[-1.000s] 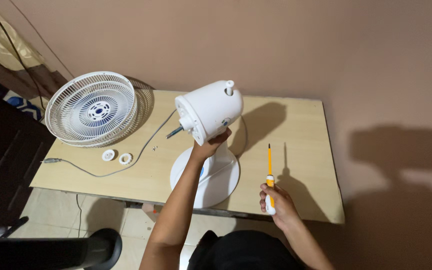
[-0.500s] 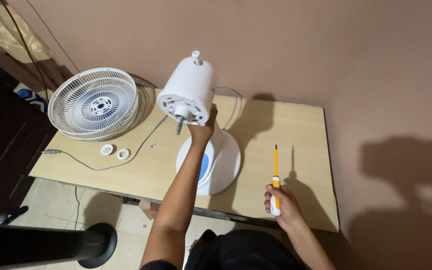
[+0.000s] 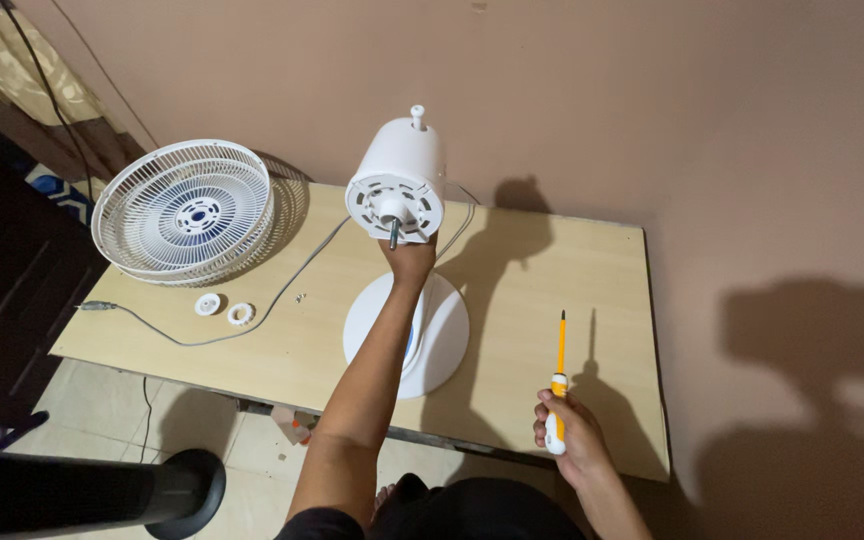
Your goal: The person assembles a white table fan by attaching the motor housing to the base and securing it with screws using a screwdriver. The fan cage and other components remain disassembled on the table.
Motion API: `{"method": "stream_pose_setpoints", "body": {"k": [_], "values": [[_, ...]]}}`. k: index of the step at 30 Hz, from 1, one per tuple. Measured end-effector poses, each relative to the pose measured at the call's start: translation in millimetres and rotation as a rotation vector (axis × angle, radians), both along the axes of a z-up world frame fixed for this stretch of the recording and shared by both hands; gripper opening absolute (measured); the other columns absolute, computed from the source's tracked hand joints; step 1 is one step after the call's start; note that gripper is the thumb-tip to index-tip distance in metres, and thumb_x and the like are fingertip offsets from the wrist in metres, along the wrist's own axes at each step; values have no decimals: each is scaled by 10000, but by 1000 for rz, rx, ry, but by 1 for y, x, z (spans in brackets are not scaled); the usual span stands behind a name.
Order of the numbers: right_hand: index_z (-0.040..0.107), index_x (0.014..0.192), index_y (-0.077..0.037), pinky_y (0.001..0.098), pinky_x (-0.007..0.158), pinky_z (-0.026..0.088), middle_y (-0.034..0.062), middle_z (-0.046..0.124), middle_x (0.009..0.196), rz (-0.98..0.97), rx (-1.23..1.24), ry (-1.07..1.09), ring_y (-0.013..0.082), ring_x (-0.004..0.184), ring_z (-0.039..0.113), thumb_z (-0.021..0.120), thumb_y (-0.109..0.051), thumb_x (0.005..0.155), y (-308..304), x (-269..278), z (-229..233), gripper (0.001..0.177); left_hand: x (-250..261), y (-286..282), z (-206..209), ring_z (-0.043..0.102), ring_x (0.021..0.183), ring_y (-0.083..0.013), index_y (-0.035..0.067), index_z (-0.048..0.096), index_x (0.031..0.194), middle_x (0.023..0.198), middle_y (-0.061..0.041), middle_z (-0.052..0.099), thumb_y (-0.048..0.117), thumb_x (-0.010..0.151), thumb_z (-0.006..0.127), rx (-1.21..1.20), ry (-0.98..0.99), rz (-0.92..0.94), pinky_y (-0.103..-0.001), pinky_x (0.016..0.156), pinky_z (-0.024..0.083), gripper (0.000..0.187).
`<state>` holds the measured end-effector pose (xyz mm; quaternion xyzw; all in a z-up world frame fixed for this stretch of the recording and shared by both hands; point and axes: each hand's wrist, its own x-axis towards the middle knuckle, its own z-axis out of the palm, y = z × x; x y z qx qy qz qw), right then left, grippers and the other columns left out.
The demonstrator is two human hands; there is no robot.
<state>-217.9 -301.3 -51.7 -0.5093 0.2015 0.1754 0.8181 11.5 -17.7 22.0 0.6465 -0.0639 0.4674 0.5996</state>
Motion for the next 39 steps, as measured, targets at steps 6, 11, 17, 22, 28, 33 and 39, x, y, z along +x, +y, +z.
{"method": "stream_pose_setpoints", "body": {"k": [6, 11, 17, 22, 28, 33, 39], "values": [[599, 977, -83, 314, 509, 410, 28, 540, 728, 12, -8, 26, 158, 573, 510, 671, -235, 913, 6, 6, 0, 180, 1, 4, 0, 685, 979, -225, -30, 657, 1099, 1045, -126, 708, 30, 822, 789, 6, -23, 57, -350, 871, 553, 313], [596, 964, -74, 319, 513, 411, 33, 538, 726, 48, -6, 52, 162, 570, 505, 677, -235, 916, 20, 14, -3, 186, 1, 4, -5, 719, 921, -215, -27, 690, 1058, 979, -123, 741, 65, 821, 790, -3, 72, 101, -350, 826, 569, 273], [591, 950, -90, 325, 505, 415, 31, 542, 712, 120, 2, 66, 161, 558, 506, 681, -231, 899, 33, 17, -6, 175, -22, 12, -3, 732, 874, -264, -22, 700, 1074, 951, -143, 746, 96, 853, 781, 49, 129, 90, -355, 778, 570, 264], [593, 948, -87, 318, 518, 423, 23, 540, 710, 148, -21, 84, 154, 570, 512, 694, -232, 909, 47, 19, -5, 181, -52, 19, 11, 715, 967, -339, -26, 670, 1153, 1065, -202, 715, 52, 902, 752, 174, 60, 82, -381, 841, 559, 275], [603, 952, -89, 316, 517, 436, 25, 550, 714, 117, -45, 66, 153, 574, 521, 691, -242, 901, 74, 28, -1, 184, -67, 32, 19, 690, 1028, -356, -8, 669, 1191, 1108, -174, 697, 15, 893, 749, 217, 30, 57, -403, 883, 548, 310], [613, 967, -79, 318, 517, 446, 33, 564, 728, 75, -53, 54, 161, 580, 532, 702, -243, 901, 108, 29, -1, 198, -69, 47, 21, 682, 1060, -342, 9, 684, 1154, 1134, -167, 691, 9, 864, 787, 246, 12, -10, -400, 895, 549, 307], [623, 1009, -63, 305, 509, 461, 24, 568, 739, 18, 35, -80, 140, 579, 553, 683, -253, 917, 144, 58, 18, 220, -44, 81, 24, 720, 1085, -283, 1, 673, 1164, 1140, -146, 735, 76, 820, 829, 222, 226, -374, -371, 931, 555, 384]]}}
